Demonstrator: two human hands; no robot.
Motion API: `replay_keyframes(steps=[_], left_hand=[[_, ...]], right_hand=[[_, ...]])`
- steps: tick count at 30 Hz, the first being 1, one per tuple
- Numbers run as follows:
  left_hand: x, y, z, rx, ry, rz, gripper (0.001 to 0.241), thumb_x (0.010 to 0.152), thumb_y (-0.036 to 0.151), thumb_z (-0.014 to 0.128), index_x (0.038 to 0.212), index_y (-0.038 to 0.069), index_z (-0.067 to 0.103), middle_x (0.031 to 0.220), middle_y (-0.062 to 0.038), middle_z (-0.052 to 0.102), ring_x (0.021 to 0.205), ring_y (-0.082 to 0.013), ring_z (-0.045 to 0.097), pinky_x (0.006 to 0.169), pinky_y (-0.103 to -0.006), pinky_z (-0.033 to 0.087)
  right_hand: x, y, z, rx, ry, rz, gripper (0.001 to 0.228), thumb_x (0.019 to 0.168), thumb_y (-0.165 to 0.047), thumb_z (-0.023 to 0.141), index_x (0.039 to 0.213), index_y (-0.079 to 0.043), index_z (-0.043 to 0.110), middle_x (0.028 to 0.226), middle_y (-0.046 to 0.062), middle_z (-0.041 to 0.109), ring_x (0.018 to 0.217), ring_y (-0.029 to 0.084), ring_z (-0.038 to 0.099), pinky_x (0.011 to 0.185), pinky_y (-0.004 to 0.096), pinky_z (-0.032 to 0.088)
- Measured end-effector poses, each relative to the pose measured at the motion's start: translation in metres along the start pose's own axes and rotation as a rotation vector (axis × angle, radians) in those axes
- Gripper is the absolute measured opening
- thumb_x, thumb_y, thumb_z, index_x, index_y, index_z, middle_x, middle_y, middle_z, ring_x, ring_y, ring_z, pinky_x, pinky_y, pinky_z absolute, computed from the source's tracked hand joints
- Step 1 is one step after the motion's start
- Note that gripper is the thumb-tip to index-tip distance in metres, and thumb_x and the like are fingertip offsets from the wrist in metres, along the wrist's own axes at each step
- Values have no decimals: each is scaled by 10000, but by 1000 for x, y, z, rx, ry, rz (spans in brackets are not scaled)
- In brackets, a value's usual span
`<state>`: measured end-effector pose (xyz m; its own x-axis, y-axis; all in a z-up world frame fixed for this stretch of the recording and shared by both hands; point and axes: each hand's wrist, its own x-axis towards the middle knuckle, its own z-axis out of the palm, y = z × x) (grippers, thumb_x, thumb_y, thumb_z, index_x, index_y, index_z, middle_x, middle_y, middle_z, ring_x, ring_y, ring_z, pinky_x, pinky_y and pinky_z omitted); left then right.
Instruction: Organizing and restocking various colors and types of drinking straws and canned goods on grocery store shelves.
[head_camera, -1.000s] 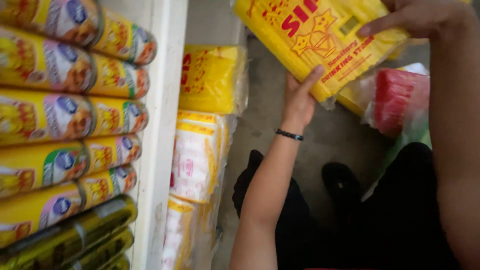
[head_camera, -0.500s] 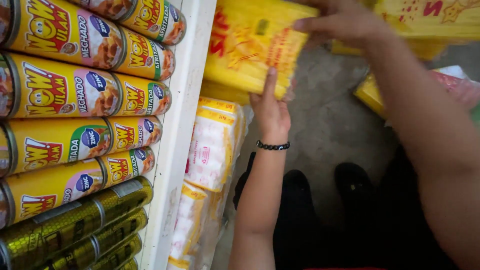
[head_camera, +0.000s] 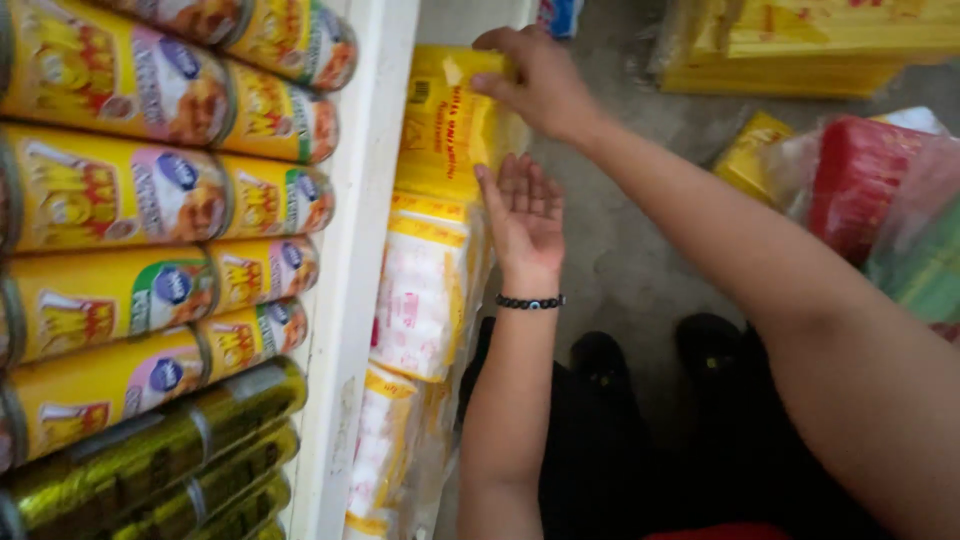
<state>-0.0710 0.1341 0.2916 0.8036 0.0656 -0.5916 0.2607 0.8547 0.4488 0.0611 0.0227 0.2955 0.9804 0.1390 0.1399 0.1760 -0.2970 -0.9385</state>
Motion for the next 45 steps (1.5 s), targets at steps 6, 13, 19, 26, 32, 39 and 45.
replay_keyframes(steps=[6, 13, 19, 26, 32, 39, 45], left_hand=[[-12, -43, 17, 171, -66, -60, 487, 906, 548, 696, 1226, 187, 626, 1116, -6, 670, 955, -149, 634, 821, -355, 508], [-19, -141, 31, 469, -272, -283, 343, 944, 438, 687, 1144, 163, 647, 1012, 5, 714, 924, -136, 669, 803, -353, 529], [-25, -283, -3, 1028, -710, -298, 316, 1022, 346, 713, 1178, 77, 662, 991, -37, 716, 852, -158, 659, 715, -333, 521], [-76, -337, -23, 2350, -1244, 55, 853, 768, 582, 892, 1356, 44, 587, 1241, -233, 632, 1094, -417, 650, 871, -509, 490], [16, -418, -174, 1618, -1494, -599, 671, 891, 559, 700, 1190, -41, 696, 1146, -157, 723, 1114, -244, 645, 1021, -334, 464], [-106, -370, -56, 1478, -1245, -602, 635, 737, 337, 905, 1203, -32, 682, 1153, -150, 760, 1033, -241, 724, 909, -399, 592], [-86, -403, -69, 1331, -1085, -499, 644, 785, 253, 908, 1296, -41, 649, 1193, -132, 744, 1057, -228, 716, 919, -382, 583]], right_hand=[[-4, 13, -45, -235, 388, -332, 534, 1066, -392, 746, 1388, -6, 567, 1248, 237, 669, 1098, 390, 667, 896, 427, 545], [-103, -62, -210, -293, 24, -136, 402, 936, -255, 760, 1268, -64, 639, 940, 138, 728, 863, 312, 725, 756, 418, 561], [-316, -81, -292, -265, 532, 217, 348, 941, -122, 737, 1277, -87, 656, 759, 96, 651, 684, 225, 635, 642, 392, 498], [-538, -16, -283, -738, 1040, 611, 880, 922, -262, 838, 1619, -73, 336, 1568, 194, 467, 1468, 371, 449, 1215, 487, 380], [-633, 62, -254, -627, 1072, 797, 1326, 702, -506, 934, 1611, 42, 139, 1598, 329, 316, 1487, 464, 347, 1238, 488, 303], [-647, 99, -225, -421, 951, 1014, 1507, 591, -584, 919, 1632, 59, 39, 1613, 362, 251, 1498, 477, 288, 1218, 490, 287], [-618, 118, -223, -518, 890, 1113, 1510, 604, -622, 920, 1645, 12, 29, 1624, 350, 253, 1508, 488, 281, 1204, 563, 265]])
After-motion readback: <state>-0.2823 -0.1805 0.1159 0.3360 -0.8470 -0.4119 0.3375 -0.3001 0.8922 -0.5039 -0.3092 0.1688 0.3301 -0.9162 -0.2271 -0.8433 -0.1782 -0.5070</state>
